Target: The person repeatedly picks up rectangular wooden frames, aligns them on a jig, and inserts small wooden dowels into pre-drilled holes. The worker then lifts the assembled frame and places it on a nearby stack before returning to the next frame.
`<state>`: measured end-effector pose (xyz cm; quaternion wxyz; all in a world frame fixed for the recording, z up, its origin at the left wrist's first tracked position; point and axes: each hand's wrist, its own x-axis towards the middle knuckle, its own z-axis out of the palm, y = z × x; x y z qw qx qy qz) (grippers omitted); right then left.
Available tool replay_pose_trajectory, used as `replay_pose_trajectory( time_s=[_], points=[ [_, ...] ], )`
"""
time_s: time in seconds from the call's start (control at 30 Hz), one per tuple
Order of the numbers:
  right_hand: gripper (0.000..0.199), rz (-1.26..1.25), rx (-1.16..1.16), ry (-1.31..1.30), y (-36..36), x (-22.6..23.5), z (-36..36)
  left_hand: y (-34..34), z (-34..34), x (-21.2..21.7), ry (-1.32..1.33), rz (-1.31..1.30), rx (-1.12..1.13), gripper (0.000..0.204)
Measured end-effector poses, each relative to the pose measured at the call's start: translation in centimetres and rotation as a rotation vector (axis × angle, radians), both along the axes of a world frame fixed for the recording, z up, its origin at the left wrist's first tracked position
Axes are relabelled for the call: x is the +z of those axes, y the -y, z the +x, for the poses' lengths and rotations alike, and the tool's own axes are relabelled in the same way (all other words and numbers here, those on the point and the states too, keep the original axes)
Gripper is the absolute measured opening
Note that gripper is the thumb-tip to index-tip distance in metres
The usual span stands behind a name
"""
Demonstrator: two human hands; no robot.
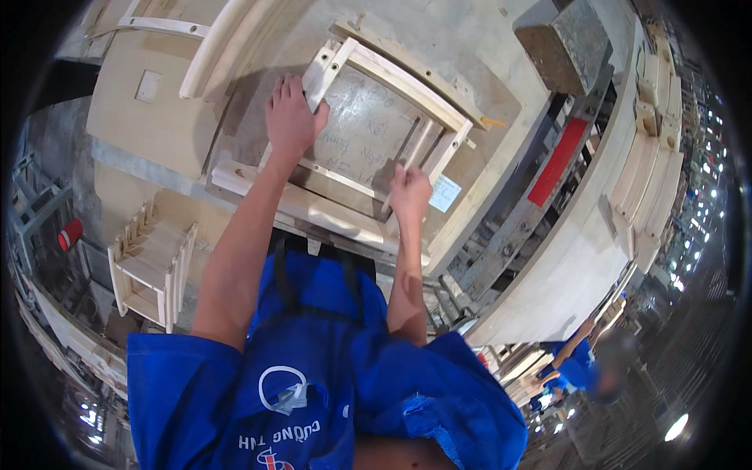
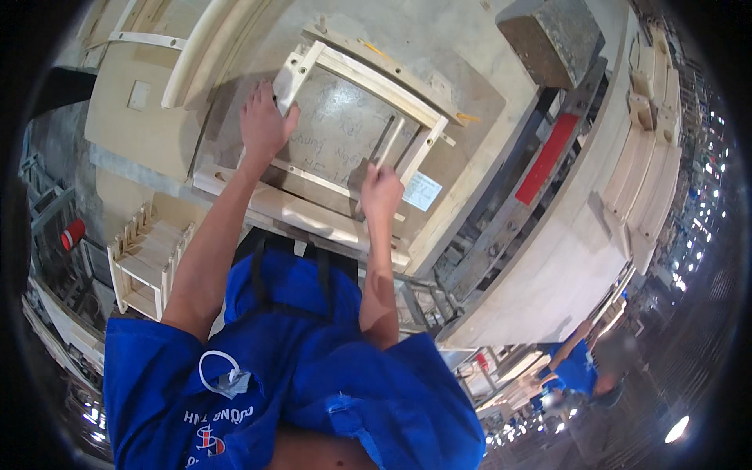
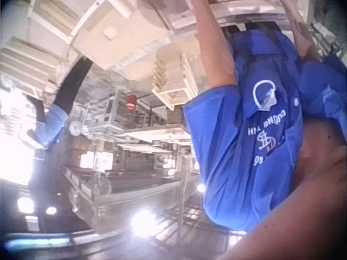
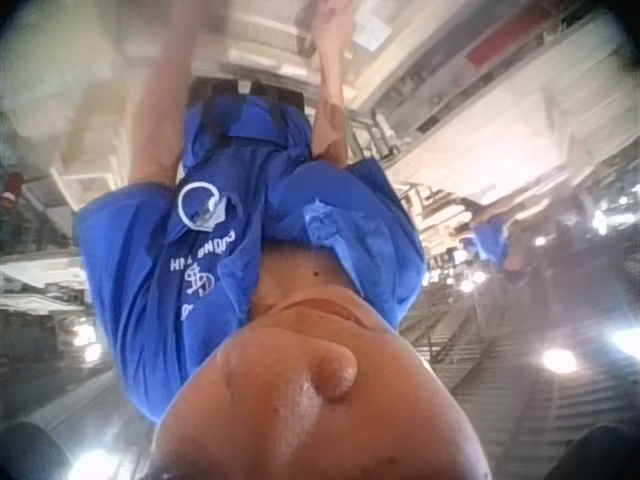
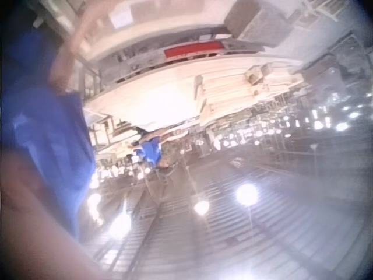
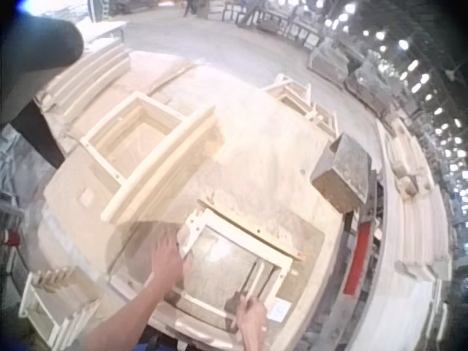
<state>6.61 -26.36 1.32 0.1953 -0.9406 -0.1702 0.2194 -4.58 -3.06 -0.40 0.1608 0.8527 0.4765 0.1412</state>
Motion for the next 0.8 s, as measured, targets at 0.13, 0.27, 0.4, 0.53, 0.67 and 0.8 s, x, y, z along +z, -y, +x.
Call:
replay_pose_trajectory(
  time_s=[0.13,0.27,0.4,0.53,0.67,0.8],
  points=[
    [0.024,0.461,-0.143,-0.327,-1.5,6.5,2.8,0.1,-0.7,0.4,-0.021,0.0,0.023,0.061],
    [0.025,0.449,-0.132,-0.547,-5.1,7.7,7.3,0.2,-0.1,0.7,-0.044,-0.05,0.024,0.062],
    [0.027,0.401,-0.134,-0.739,-5.2,8.0,9.3,0.6,0.2,1.4,-0.033,-0.047,0.021,0.064],
    [0.026,0.483,-0.096,-0.887,-5.9,8.3,10.9,0.6,-0.1,1.9,-0.016,-0.144,0.045,0.064],
    [0.02,0.578,-0.221,-1.022,-8.5,9.6,12.5,1.2,-0.6,2.8,0.277,0.077,-0.152,0.065],
    [0.013,0.796,-0.5,-1.399,-10.7,8.4,15.2,7.7,-3.0,7.8,0.229,-0.177,-0.513,0.063]
  ],
)
